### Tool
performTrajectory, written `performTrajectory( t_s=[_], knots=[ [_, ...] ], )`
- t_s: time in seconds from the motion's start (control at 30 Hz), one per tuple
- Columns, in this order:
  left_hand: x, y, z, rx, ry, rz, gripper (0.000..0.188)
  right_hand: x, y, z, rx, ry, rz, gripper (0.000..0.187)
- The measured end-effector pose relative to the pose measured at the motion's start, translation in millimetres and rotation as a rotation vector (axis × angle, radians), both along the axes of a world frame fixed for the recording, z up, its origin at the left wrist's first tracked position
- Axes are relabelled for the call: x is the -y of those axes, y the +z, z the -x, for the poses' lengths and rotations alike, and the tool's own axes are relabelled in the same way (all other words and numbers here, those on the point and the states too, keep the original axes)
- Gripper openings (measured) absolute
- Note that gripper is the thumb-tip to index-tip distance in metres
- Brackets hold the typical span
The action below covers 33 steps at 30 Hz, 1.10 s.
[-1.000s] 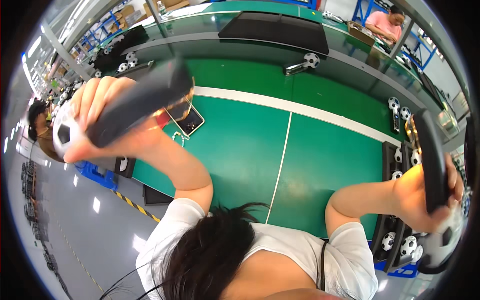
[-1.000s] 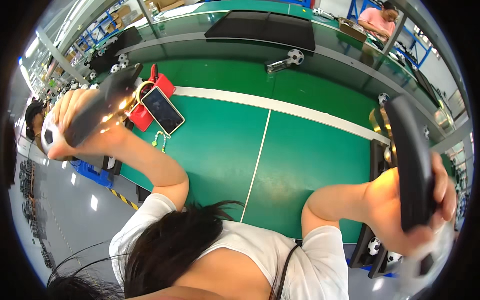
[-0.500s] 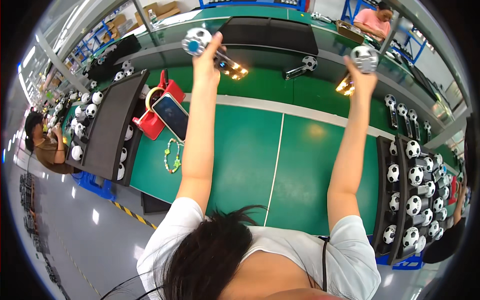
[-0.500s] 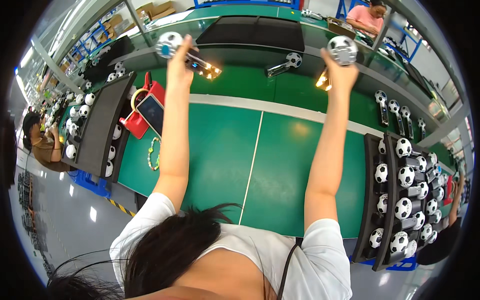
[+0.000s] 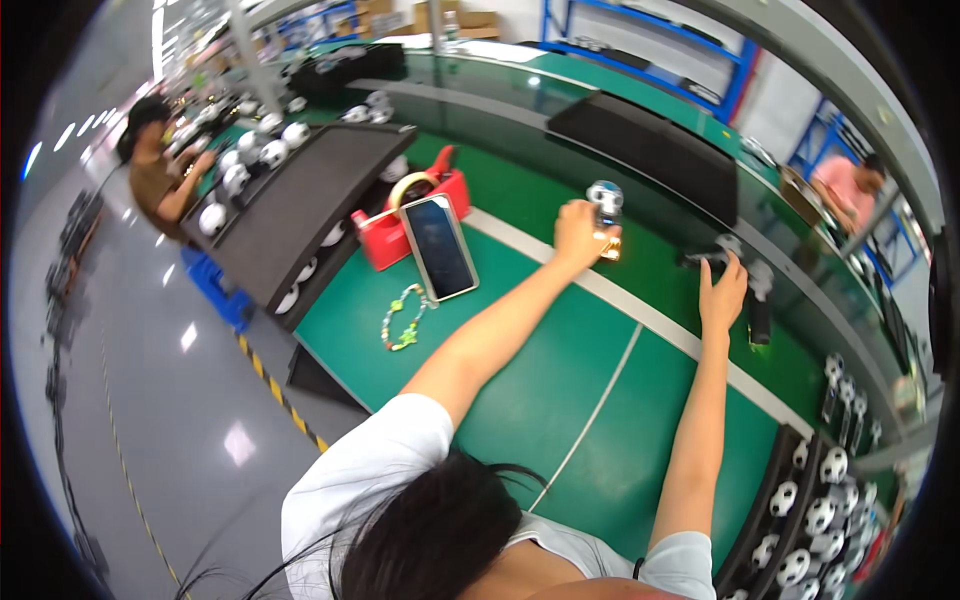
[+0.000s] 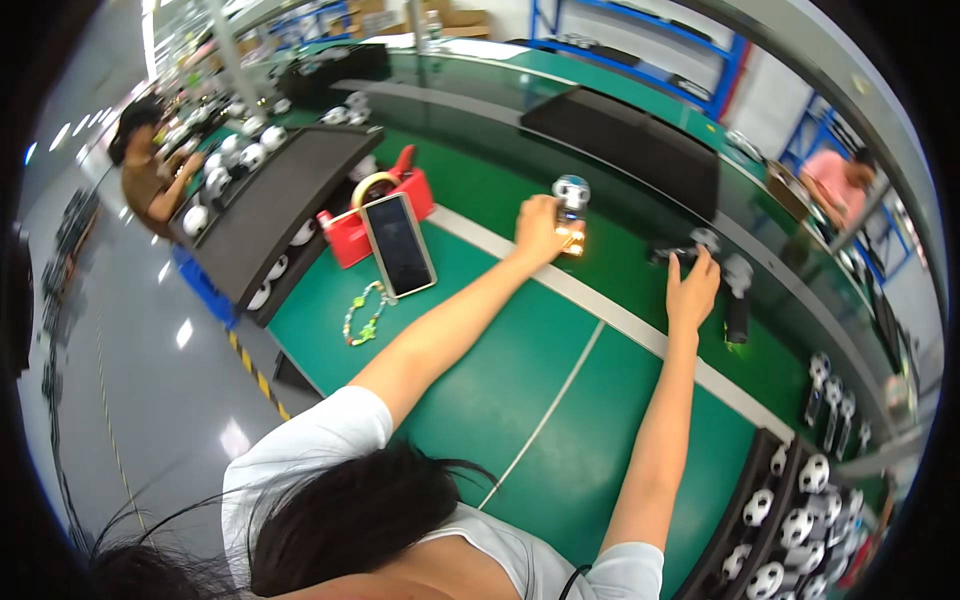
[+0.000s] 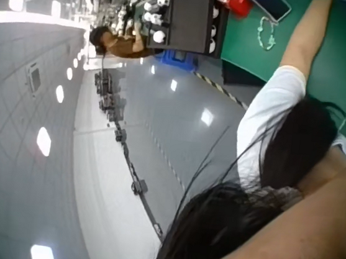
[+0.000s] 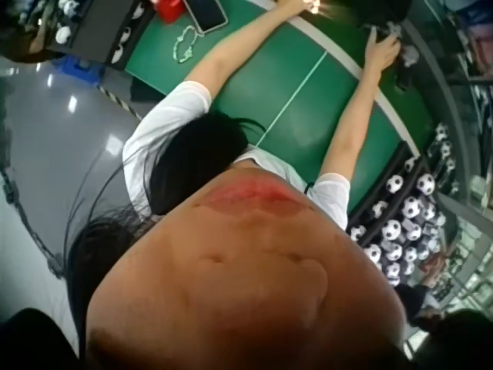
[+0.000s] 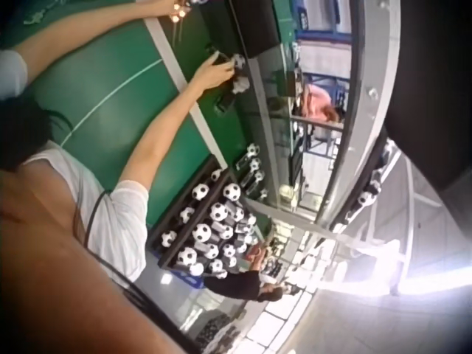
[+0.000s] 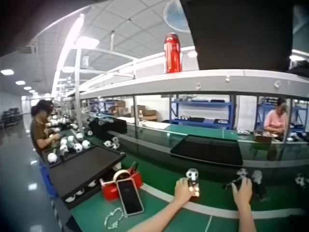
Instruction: The person picks up handheld electronic devices from a rack and conveyor, presses buttons on them to activate their lights, shakes them, and places them back onto the conveyor belt.
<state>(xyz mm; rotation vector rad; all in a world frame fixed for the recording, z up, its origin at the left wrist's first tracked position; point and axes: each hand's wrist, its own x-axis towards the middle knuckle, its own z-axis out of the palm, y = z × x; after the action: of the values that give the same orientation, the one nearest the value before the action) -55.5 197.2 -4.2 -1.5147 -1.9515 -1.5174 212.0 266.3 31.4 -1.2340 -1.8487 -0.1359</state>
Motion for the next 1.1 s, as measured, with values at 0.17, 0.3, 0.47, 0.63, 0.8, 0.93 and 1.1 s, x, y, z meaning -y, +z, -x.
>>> performTrajectory(
  t_s=[0.17,0.3,0.47,0.63,0.8,0.93,1.1],
  knots=[
    [5.2,-3.1,2.4,0.113,-0.096,0.085,0.051,-48.8,-43.3,18.4,0.040,-0.010,0.291,0.064],
    [6.6,-3.2,3.6,0.241,-0.214,0.239,0.054,-63.8,-34.6,30.4,-0.131,-0.118,0.398,0.073],
    [10.3,-4.7,2.7,0.169,-0.276,0.141,0.045,-87.7,-48.6,22.8,-0.293,-0.210,0.401,0.078],
    [-2.8,1.6,-8.0,0.227,-0.361,0.052,0.032,-131.6,-85.7,-13.5,-0.936,0.034,0.185,0.055],
    [3.1,-14.9,13.8,0.172,-0.344,-0.010,0.028,-78.0,-58.2,15.5,-1.626,0.857,0.883,0.034],
    [17.4,0.2,-14.3,-0.002,-0.209,-0.266,0.023,-5.6,-35.1,10.8,-1.403,1.173,1.048,0.042],
    [43.7,-3.2,-44.3,0.559,-0.664,-0.128,0.027,83.5,-21.0,34.5,-1.321,1.185,1.385,0.046]
  ],
)
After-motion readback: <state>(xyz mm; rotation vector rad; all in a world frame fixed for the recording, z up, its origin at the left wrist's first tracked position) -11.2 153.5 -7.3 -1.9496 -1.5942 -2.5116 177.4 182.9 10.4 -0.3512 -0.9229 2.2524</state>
